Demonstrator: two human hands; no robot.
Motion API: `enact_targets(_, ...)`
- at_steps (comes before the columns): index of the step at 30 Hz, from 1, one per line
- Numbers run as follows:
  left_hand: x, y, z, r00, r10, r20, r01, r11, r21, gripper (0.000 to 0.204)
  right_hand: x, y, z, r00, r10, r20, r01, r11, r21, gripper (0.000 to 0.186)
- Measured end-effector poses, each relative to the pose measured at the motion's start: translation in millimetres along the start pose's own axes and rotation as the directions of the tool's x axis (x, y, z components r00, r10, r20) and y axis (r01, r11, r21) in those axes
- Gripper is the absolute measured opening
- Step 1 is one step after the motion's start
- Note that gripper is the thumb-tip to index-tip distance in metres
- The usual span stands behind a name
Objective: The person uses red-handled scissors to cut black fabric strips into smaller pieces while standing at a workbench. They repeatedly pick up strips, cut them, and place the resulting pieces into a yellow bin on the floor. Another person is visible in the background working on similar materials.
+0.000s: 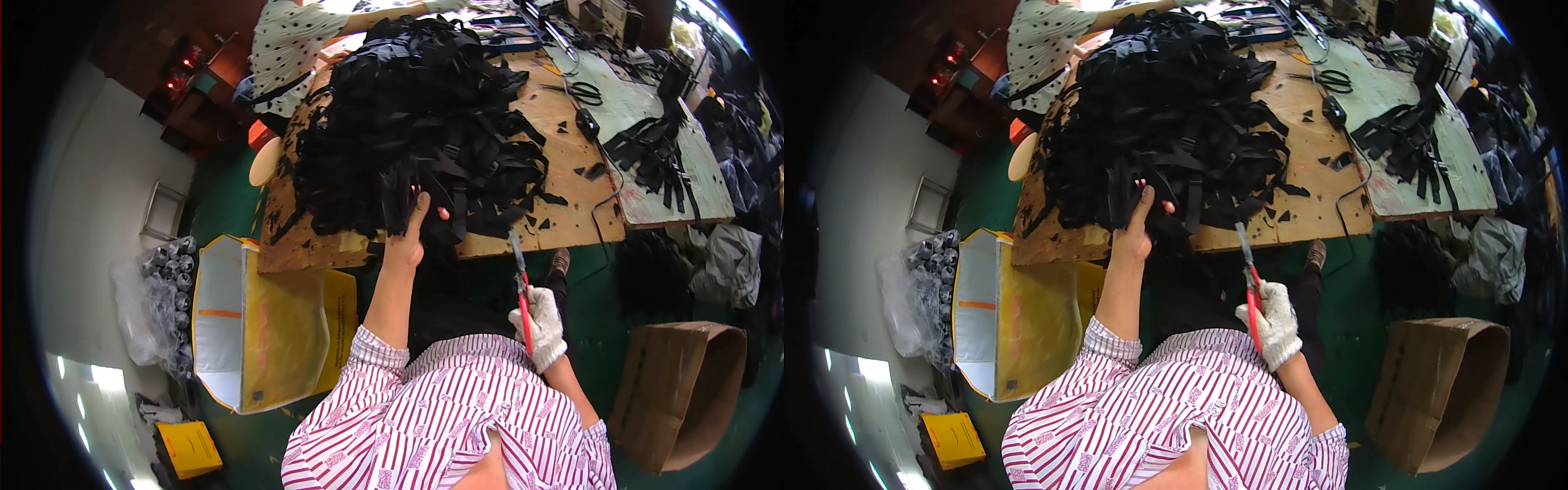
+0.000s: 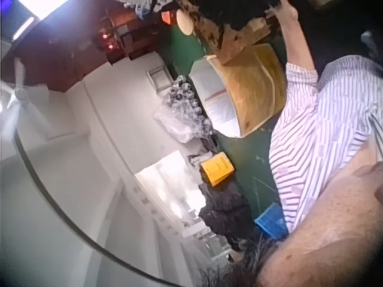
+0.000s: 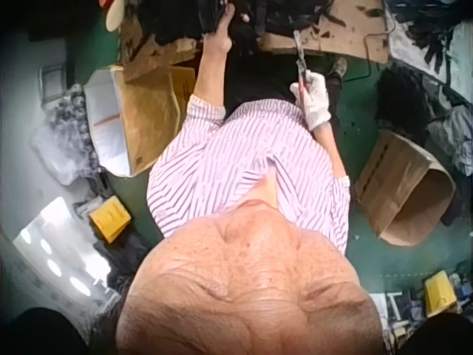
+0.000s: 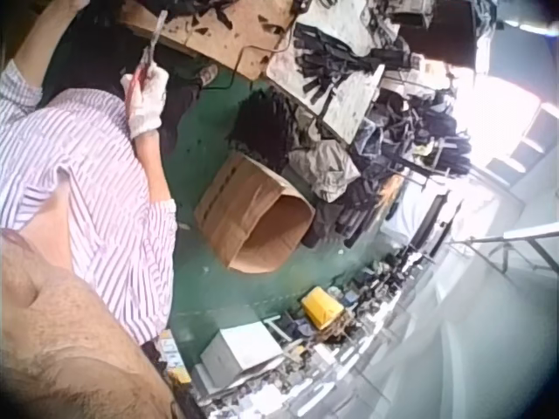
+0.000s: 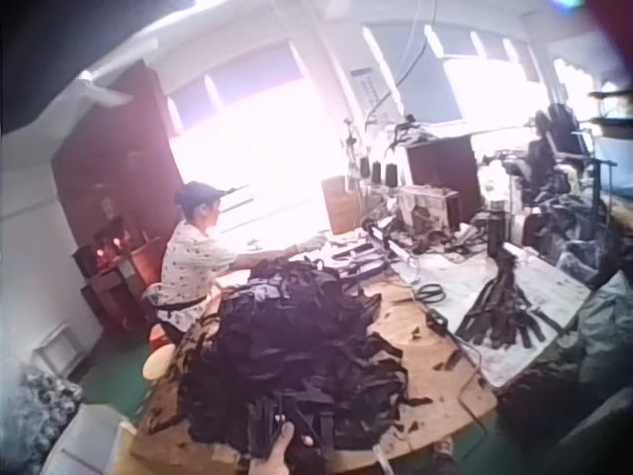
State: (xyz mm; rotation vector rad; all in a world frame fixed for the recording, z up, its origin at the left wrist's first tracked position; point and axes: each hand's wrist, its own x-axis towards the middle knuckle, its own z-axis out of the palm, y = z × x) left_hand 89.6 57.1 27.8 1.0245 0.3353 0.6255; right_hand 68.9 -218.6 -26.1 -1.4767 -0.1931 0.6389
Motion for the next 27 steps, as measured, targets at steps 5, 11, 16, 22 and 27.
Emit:
enact_targets(5, -30.0, -7.8, 17.6, 0.996, -0.089, -0.005, 0.089, 0.991, 0.098, 0.02, 15.1, -10.7, 8.6, 0.988, -0.148, 0.041, 0.153, 0.971, -0.183, 0.046)
enact_targets(11, -44.2, -19.4, 21.3, 0.991, -0.005, 0.132, -0.024, 0.976, 0.216, 0.019, 19.4, -22.7, 16.4, 0.956, -0.292, 0.039, 0.282, 0.87, -0.404, 0.059)
enact_targets(16, -45.4, -27.4, 20.0, 0.988, 0.019, 0.152, -0.075, 0.925, 0.373, 0.015, 18.5, -25.2, 14.8, 0.957, -0.286, 0.048, 0.276, 0.846, -0.455, 0.063)
enact_targets(22, -46.7, -47.0, -3.7, 0.95, -0.037, 0.31, -0.142, 0.832, 0.536, 0.032, 20.9, -38.0, 16.1, 0.952, -0.303, 0.031, 0.272, 0.799, -0.536, 0.062)
enact_targets(27, -45.4, -51.5, -8.9, 0.875, -0.143, 0.462, -0.103, 0.878, 0.467, 0.059, 25.2, -32.9, 15.0, 0.935, -0.355, 0.02, 0.313, 0.795, -0.519, 0.062)
